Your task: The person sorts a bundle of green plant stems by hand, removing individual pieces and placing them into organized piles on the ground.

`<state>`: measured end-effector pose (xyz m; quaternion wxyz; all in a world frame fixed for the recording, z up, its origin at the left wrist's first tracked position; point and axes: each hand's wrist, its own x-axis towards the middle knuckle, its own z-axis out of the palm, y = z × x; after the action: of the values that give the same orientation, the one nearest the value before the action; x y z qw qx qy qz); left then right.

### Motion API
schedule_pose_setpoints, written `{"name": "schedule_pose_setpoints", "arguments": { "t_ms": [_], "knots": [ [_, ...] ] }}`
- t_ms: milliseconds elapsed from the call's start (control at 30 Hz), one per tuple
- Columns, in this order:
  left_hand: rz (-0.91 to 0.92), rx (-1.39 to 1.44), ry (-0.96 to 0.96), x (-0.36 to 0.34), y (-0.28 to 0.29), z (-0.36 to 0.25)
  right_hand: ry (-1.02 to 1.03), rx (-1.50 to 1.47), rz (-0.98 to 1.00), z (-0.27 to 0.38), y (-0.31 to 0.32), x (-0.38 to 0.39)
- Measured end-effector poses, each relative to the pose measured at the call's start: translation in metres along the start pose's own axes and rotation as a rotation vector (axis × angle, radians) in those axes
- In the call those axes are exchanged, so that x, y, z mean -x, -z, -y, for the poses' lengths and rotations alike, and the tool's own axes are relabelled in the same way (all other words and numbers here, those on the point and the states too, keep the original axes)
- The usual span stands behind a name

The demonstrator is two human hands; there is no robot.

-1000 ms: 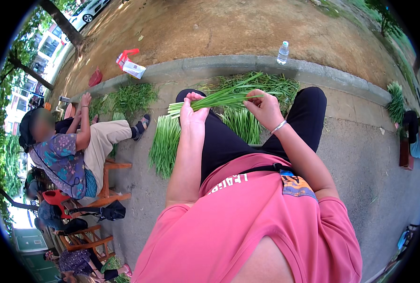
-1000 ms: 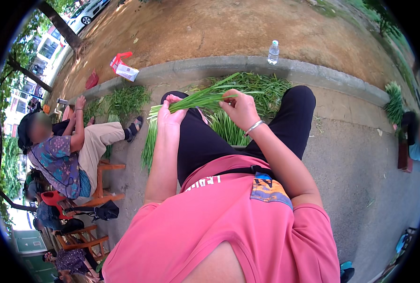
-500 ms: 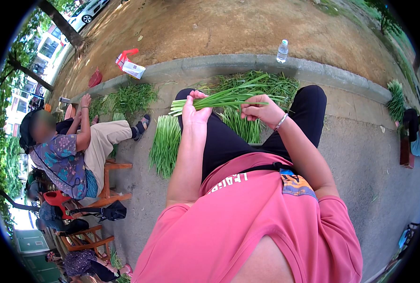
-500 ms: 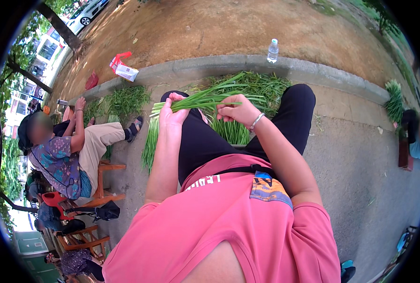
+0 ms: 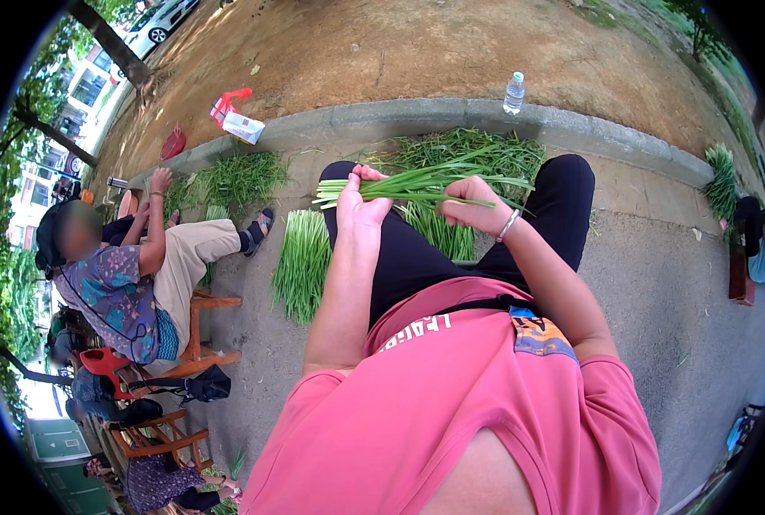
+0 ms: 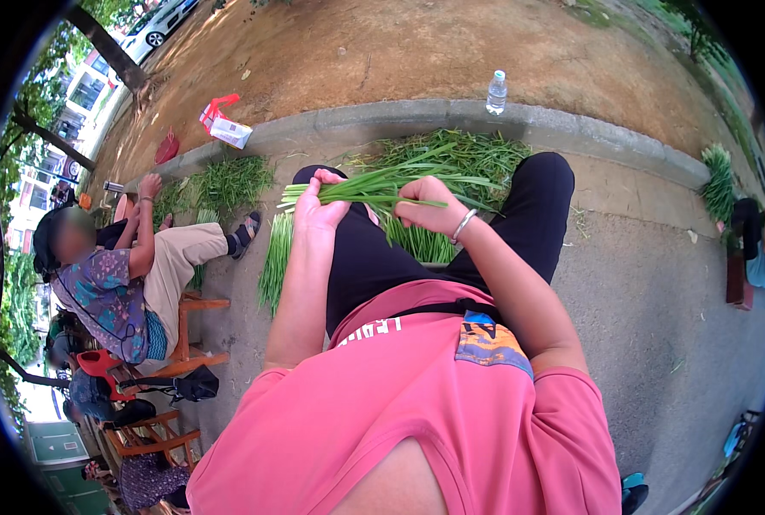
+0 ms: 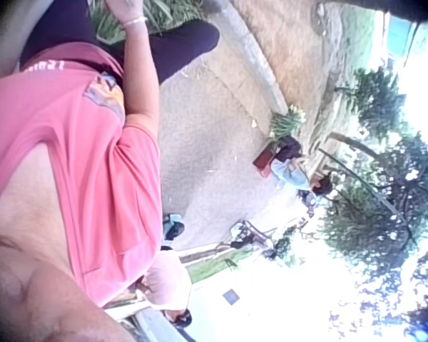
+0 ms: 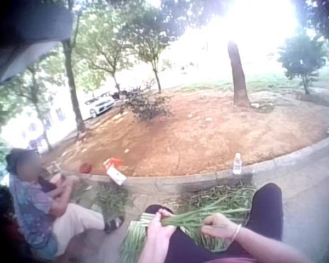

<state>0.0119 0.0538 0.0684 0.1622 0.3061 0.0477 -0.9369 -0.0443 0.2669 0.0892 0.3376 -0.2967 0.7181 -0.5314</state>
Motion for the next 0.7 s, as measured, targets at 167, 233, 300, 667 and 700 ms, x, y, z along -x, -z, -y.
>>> {"name": "schedule_pose_setpoints", "arguments": {
  "t_ms": [167, 233, 300, 667, 700],
  "knots": [
    [-0.022, -0.053, -0.018, 0.005, -0.002, 0.013, 0.056, -0.135, -0.354, -0.017, -0.012, -0.006],
    [-0.013, -0.065, -0.015, 0.007, -0.004, 0.014, 0.035, -0.374, -0.311, -0.017, -0.012, -0.007],
    [0.018, -0.062, -0.024, 0.005, -0.004, 0.012, -0.009, -0.265, -0.052, -0.016, -0.002, -0.001],
    [0.064, 0.056, -0.06, 0.0, 0.0, -0.023, 0.159, -0.03, -0.331, 0.036, 0.072, 0.029],
    [0.059, 0.063, -0.065, -0.001, 0.0, -0.024, 0.173, 0.041, -0.456, 0.03, 0.086, 0.02]
  ]
}}
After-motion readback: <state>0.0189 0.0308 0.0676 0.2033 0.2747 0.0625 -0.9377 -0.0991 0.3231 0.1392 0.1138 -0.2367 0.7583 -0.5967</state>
